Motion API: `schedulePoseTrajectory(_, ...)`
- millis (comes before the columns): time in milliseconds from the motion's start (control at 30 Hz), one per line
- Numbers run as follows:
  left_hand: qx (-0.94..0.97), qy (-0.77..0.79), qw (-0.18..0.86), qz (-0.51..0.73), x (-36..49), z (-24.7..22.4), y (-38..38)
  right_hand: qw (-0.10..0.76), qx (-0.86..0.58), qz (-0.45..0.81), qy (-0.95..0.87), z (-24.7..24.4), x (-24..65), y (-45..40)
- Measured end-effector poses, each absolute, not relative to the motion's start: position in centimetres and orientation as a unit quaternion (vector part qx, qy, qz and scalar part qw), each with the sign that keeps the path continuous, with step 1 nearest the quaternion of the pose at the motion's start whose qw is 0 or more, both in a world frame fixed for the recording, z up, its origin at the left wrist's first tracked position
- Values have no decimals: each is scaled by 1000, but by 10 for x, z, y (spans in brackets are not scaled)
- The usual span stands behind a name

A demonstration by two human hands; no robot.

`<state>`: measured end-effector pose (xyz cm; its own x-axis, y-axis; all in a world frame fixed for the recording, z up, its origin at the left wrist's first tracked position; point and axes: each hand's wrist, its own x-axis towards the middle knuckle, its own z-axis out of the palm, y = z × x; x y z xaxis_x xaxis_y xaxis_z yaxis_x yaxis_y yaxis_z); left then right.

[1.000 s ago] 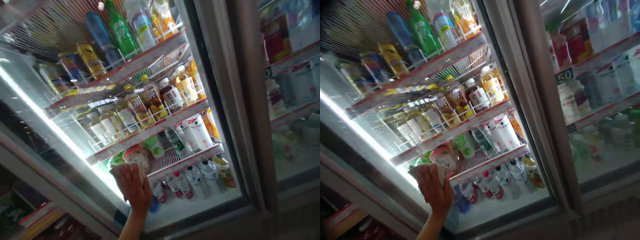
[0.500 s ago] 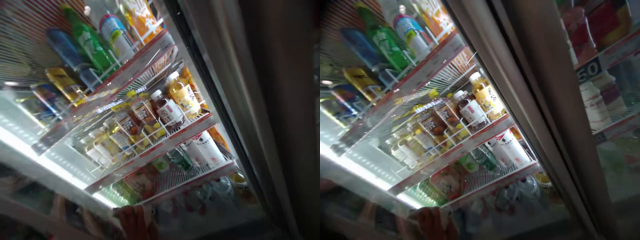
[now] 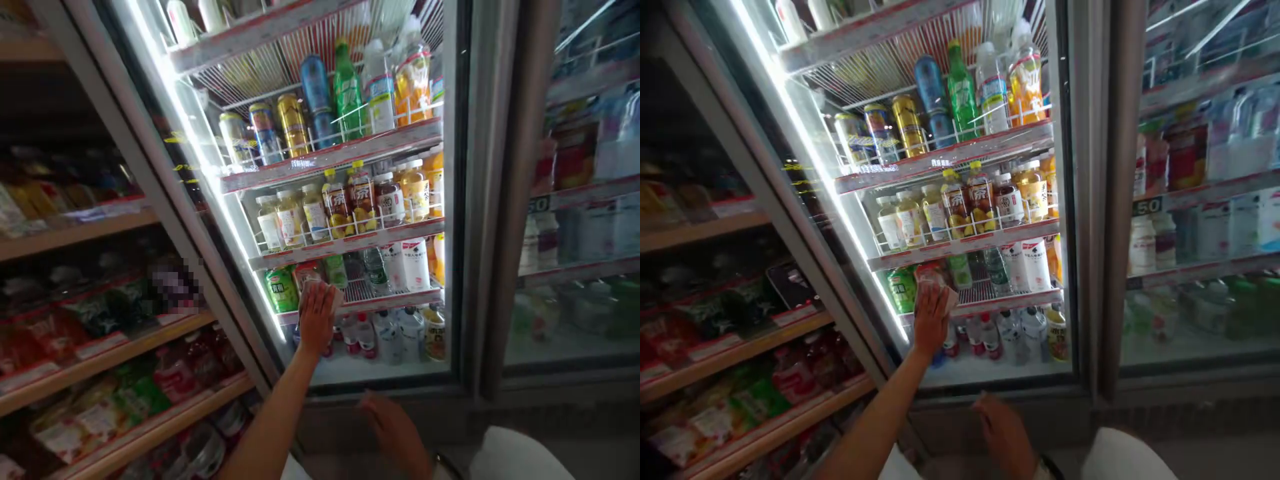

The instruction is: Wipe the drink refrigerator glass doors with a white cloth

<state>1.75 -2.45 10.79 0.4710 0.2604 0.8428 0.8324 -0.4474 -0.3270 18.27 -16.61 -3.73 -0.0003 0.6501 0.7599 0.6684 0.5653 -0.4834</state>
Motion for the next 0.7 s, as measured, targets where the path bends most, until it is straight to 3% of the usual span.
schedulePoseTrajectory(133,-790,-329,378,-353,17,155,-24,423,-418,-156,-788,60,226,-108)
schedulePoseTrajectory(267,-769,-346,359,-399,28,198,-20,404,-450,-274,-747,130,244,-63)
schedulePoseTrajectory(500,-711,-341,409,-460,41,171,-4,444,-445,-371,-684,116,237,-22)
schedulePoseTrajectory(700,-690,-365,417,-465,46,139,-3,500,-456,-378,-631,95,237,-22)
